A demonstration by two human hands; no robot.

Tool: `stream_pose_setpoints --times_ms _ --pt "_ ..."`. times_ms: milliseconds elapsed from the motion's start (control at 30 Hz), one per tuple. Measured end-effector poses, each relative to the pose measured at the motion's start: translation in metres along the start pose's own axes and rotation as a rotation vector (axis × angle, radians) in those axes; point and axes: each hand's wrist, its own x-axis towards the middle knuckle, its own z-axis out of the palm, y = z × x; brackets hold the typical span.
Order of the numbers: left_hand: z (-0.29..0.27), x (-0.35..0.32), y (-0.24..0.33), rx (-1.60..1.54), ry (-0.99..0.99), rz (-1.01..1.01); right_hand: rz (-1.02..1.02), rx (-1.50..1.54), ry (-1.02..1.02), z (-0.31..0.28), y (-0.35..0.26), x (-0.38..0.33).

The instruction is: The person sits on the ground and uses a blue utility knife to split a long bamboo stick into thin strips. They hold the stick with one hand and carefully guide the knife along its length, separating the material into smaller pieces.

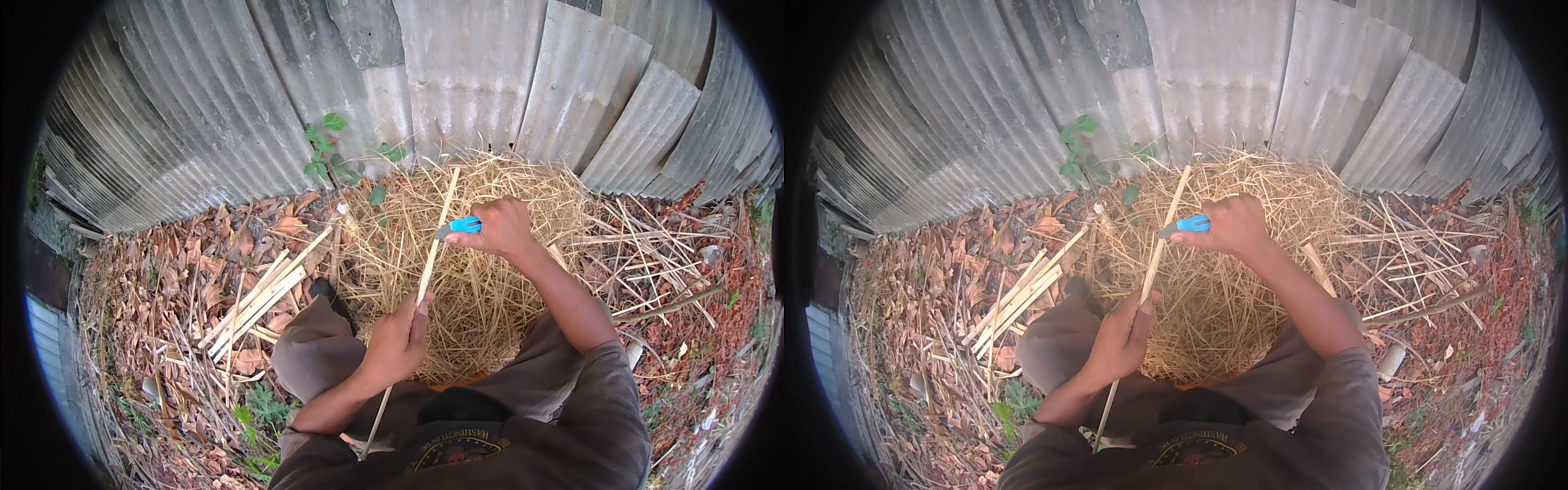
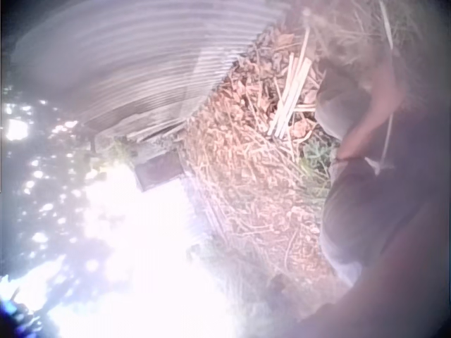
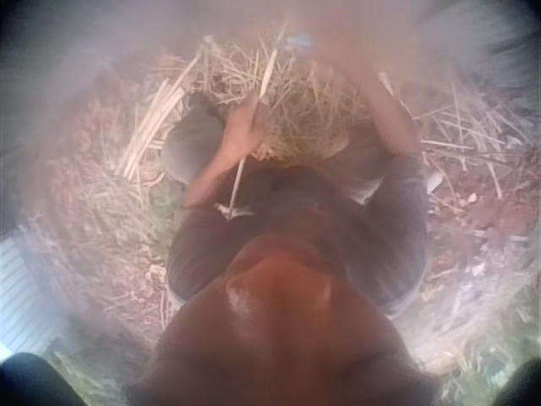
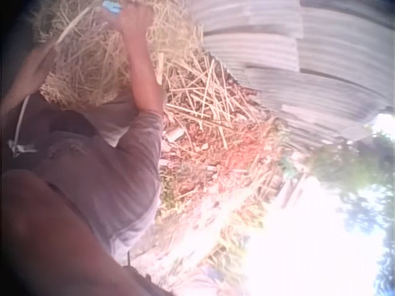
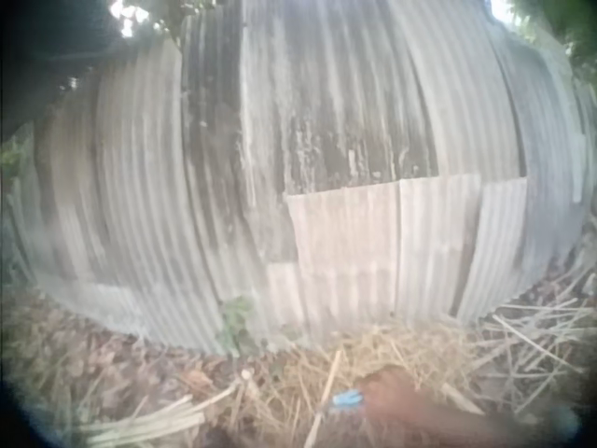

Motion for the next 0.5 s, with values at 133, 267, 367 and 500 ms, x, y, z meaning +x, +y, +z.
stream_pose_setpoints --times_ms 133,267,367,500 --pt "0.005 -0.002 -0.007 -0.065 -0.019 0.008 0.296 -0.068 -0.207 -0.004 0.024 0.015" --pt "0.006 0.004 -0.006 -0.096 -0.043 -0.017 0.491 -0.133 -0.261 -0.009 0.049 0.024" --pt "0.011 -0.010 0.011 -0.127 -0.185 0.044 0.826 -0.129 -0.187 -0.020 0.114 0.010" --pt "0.003 -0.006 -0.007 -0.137 -0.102 -0.022 0.815 -0.013 -0.205 -0.033 0.087 0.008"
